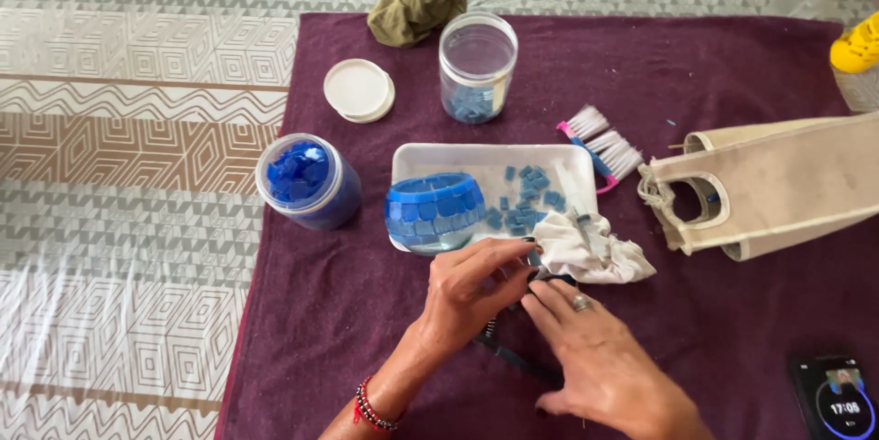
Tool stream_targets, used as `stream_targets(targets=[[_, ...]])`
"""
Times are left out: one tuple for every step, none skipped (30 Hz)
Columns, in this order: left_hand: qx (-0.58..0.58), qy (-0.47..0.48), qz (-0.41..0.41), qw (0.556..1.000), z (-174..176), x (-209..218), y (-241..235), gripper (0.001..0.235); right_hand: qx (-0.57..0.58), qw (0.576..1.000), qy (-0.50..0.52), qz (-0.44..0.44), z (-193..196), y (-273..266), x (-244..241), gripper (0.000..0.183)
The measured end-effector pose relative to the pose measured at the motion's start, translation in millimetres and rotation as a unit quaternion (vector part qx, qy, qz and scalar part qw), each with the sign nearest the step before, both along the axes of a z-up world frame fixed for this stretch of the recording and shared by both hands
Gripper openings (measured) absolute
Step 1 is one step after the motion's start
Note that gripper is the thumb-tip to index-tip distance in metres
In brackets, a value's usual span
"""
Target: A person is decorating a blue glass bowl by cutting and applying small blue mosaic tiles.
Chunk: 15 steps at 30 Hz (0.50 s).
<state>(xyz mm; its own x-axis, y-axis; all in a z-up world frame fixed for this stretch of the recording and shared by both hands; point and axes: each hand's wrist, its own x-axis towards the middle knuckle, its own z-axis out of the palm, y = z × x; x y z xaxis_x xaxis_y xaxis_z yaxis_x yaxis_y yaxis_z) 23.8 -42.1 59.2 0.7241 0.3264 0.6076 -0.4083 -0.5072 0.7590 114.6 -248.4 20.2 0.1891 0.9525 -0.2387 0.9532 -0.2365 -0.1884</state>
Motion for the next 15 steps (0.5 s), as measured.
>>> stream_targets(targets=[[0.002,-0.002,0.003,1.0,0.4,0.0,0.6,0.024,0.002,1.0,-0.002,0.003,-3.1,-0.2,-3.4,0.143],[0.0,-0.022,0.025,0.999,0.9,-0.1,2.2,0.023,0.031,0.998,-0.057,0.003,-6.1,1.4,-4.4,0.153],[-0.001,-0.042,0.046,0.998,1.4,-0.2,4.0,0.021,0.062,0.992,-0.111,0.003,-9.3,3.3,-5.5,0.163],[-0.001,-0.043,0.05,0.998,1.5,-0.5,5.1,0.021,0.062,0.992,-0.111,0.007,-10.2,2.9,-3.4,0.163],[-0.005,-0.052,0.076,0.996,1.5,-0.8,6.2,0.023,0.051,0.993,-0.109,-0.006,-11.0,2.6,-1.3,0.159],[-0.009,-0.063,0.103,0.993,1.9,0.2,8.1,0.025,0.04,0.993,-0.109,-0.018,-11.4,3.5,3.0,0.154],[-0.008,-0.066,0.109,0.992,2.3,-1.6,7.4,0.025,0.041,0.993,-0.112,-0.012,-11.1,3.7,1.0,0.154],[-0.009,-0.076,0.12,0.99,2.8,-2.3,8.3,0.026,0.045,0.992,-0.121,-0.001,-11.2,6.1,0.9,0.146],[-0.01,-0.085,0.132,0.988,3.0,-2.9,9.4,0.027,0.049,0.99,-0.13,0.01,-11.6,8.5,0.9,0.139],[-0.011,-0.086,0.137,0.987,5.4,-3.2,10.3,0.027,0.048,0.99,-0.13,0.016,-10.5,11.9,-1.0,0.139],[-0.006,-0.098,0.148,0.984,7.4,-3.3,11.3,0.028,0.055,0.985,-0.161,0.007,-9.8,15.2,-2.7,0.133],[0.001,-0.113,0.16,0.981,9.7,-2.0,13.6,0.029,0.063,0.979,-0.193,-0.002,-9.2,20.1,-2.5,0.128],[0.002,-0.115,0.166,0.979,10.3,-1.8,15.1,0.029,0.064,0.979,-0.195,0.004,-8.8,22.0,0.8,0.128],[0.003,-0.12,0.176,0.977,10.9,-1.7,16.3,0.03,0.081,0.976,-0.201,0.001,-8.5,23.5,3.8,0.121],[0.003,-0.125,0.185,0.975,11.3,-1.4,17.4,0.03,0.098,0.974,-0.207,-0.002,-8.3,24.9,7.1,0.114]])
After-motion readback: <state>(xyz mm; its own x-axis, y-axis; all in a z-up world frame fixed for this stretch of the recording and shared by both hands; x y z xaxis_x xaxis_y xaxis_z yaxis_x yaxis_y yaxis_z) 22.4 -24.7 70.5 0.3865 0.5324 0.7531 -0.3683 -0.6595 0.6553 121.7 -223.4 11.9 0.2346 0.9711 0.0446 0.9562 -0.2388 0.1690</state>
